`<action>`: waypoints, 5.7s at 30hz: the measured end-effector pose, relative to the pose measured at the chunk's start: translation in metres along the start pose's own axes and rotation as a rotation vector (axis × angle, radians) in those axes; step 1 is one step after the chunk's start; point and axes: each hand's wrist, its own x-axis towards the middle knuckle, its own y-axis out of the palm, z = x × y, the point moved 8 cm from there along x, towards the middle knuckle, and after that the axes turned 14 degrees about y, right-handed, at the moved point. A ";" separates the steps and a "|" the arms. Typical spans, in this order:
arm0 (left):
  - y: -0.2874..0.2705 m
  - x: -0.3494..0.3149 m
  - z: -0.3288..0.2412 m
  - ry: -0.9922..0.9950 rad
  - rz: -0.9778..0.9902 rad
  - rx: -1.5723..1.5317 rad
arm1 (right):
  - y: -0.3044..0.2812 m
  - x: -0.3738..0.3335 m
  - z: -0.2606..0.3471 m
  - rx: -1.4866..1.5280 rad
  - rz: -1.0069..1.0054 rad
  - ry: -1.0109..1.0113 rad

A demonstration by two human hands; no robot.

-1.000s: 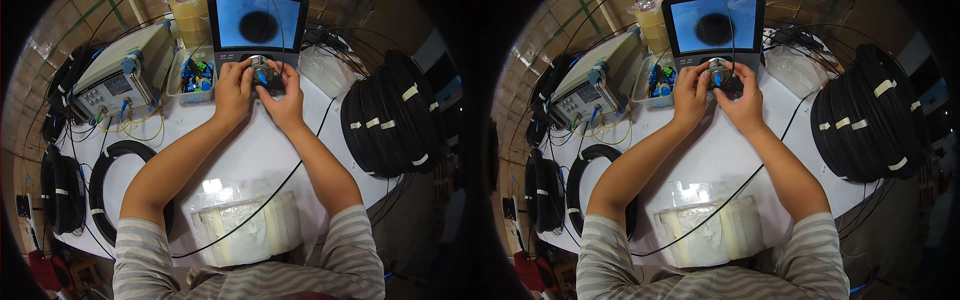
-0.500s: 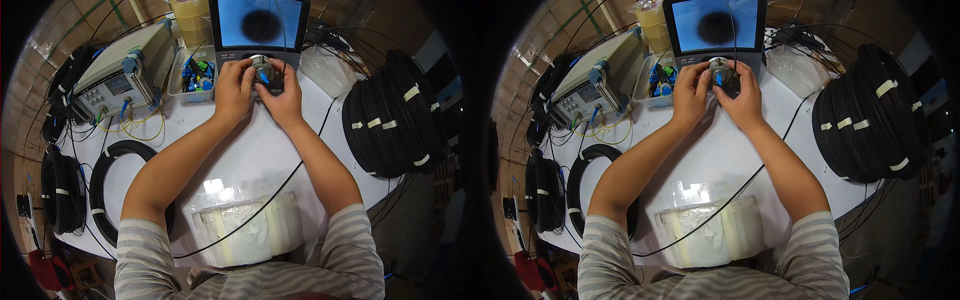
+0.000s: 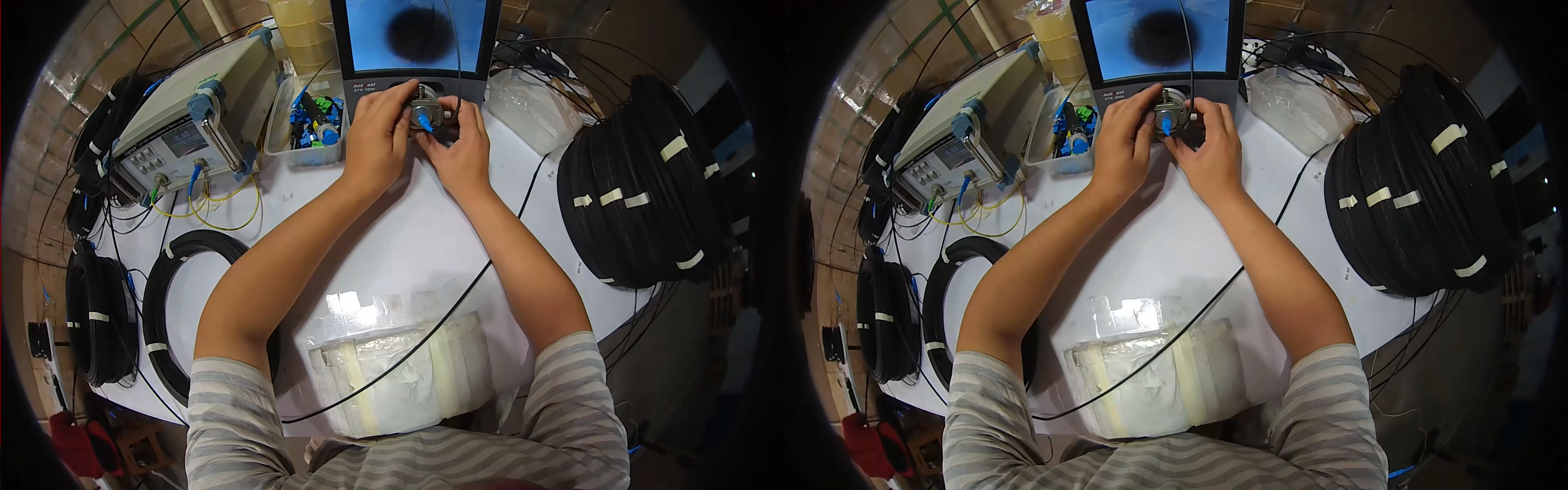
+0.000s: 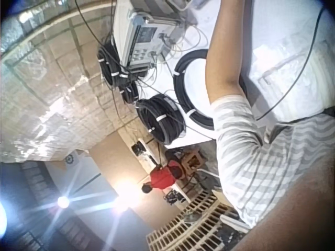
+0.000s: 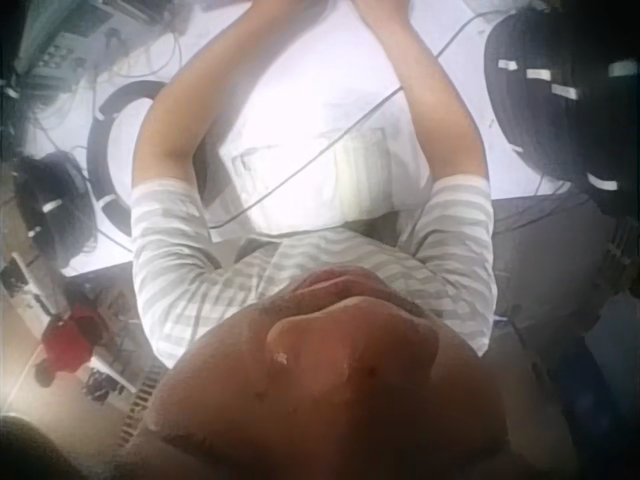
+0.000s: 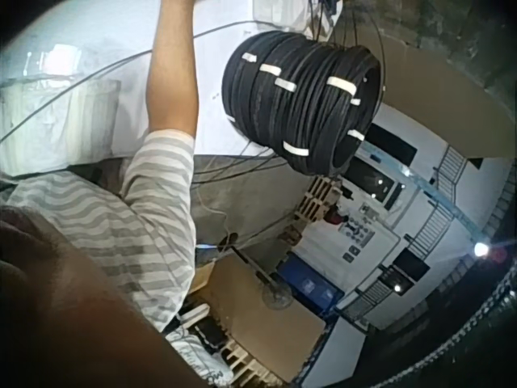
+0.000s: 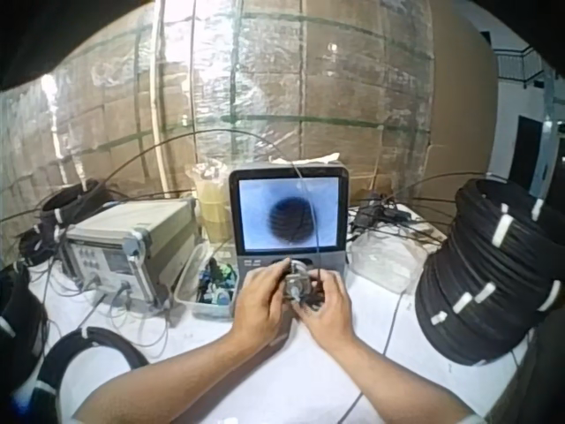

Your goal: Inspect and adjust a circular metal component using a digital microscope and monitor.

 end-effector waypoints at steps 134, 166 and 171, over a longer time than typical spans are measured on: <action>0.000 -0.003 0.003 -0.038 -0.022 0.000 | 0.004 0.000 -0.021 0.195 0.101 0.141; 0.003 -0.010 0.020 -0.139 -0.076 0.009 | -0.004 0.000 -0.003 0.163 0.088 0.036; 0.005 -0.012 0.024 -0.180 -0.070 -0.033 | -0.002 0.000 -0.004 0.188 0.096 0.016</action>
